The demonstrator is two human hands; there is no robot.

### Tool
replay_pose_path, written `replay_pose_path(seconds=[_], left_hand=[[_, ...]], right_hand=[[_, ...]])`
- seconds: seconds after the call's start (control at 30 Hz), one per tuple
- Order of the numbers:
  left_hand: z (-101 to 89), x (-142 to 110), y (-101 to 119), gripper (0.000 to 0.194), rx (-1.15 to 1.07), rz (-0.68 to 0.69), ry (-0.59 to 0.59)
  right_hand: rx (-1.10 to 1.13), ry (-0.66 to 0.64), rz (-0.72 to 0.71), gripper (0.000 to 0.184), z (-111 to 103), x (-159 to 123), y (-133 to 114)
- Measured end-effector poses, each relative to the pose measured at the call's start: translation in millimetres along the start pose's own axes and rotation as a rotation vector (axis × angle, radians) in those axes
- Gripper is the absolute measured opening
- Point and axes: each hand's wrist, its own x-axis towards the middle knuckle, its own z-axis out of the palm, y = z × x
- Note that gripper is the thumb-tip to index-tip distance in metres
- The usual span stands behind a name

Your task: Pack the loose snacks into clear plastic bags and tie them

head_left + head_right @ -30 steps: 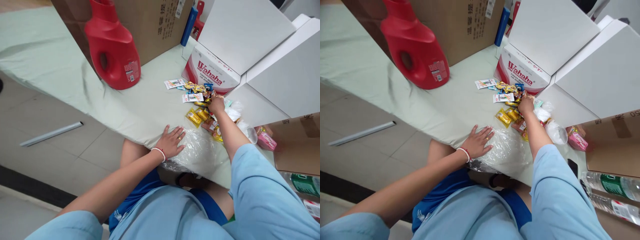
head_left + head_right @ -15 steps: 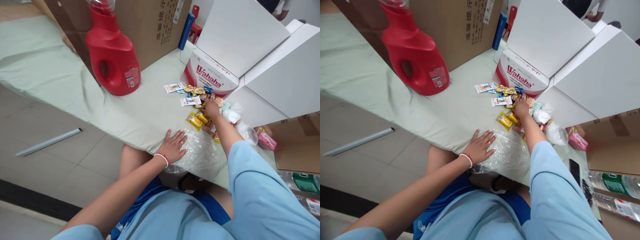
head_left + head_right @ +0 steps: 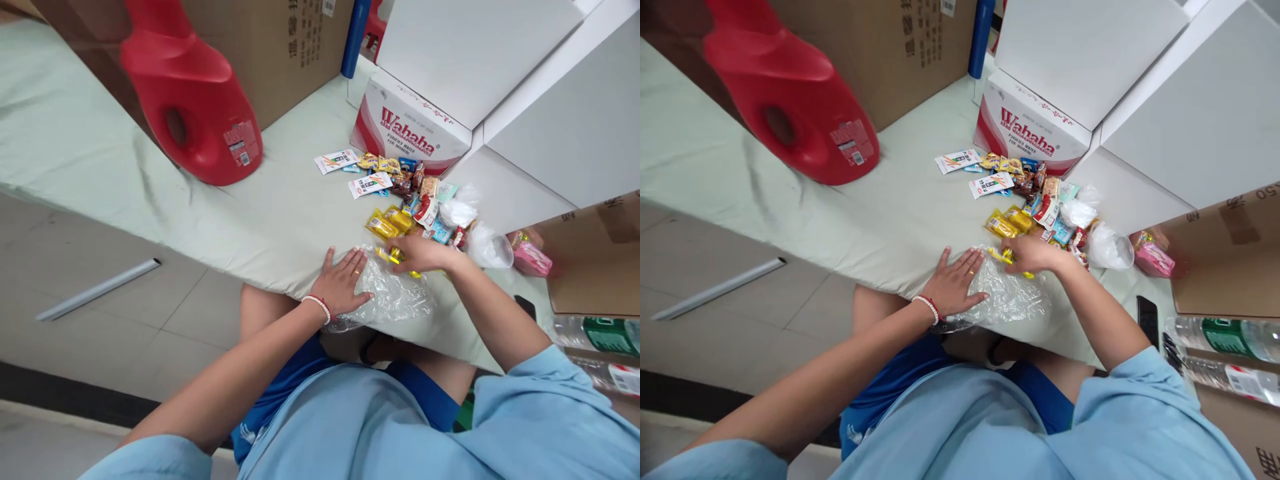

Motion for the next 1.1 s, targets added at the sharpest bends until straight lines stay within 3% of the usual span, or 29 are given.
replay_pose_path(seconds=[0.07,0.13,0.27,0.47,0.63,0.7,0.87,0.97,1.1], left_hand=[[0.2,0,0,0.093,0.013,0.008,-0.014],[0.2,0,-1,0.099,0.025,0.025,-0.028],[0.0,1,-3,0.106,0.034,0.037,-0.05],[0.3,2,-2,0.108,0.061,0.028,-0.063],[-1.5,2,-2,0.111,0.079,0.041,-0.072],[-3.4,3,-1,0.114,0.089,0.044,-0.079],[-5.5,4,1,0.112,0.093,0.04,-0.082],[-3.7,3,0,0.102,0.079,0.041,-0.059],[-0.8,2,0,0.084,0.074,0.03,-0.027]], right_hand=[[0.028,-0.156,-0.016,0.046,24,-2,-3],[0.111,-0.157,-0.008,0.058,44,-7,-1],[0.291,0.137,0.089,0.066,75,-26,9],[0.389,0.416,0.258,0.035,117,-62,32],[0.367,0.71,0.307,0.035,117,-59,20],[0.287,0.653,0.241,0.036,111,-45,3],[0.086,0.316,0.186,0.052,104,-25,-27],[0.095,0.256,0.133,0.049,113,-44,-27],[0.176,0.14,0.006,0.047,134,-98,-26]])
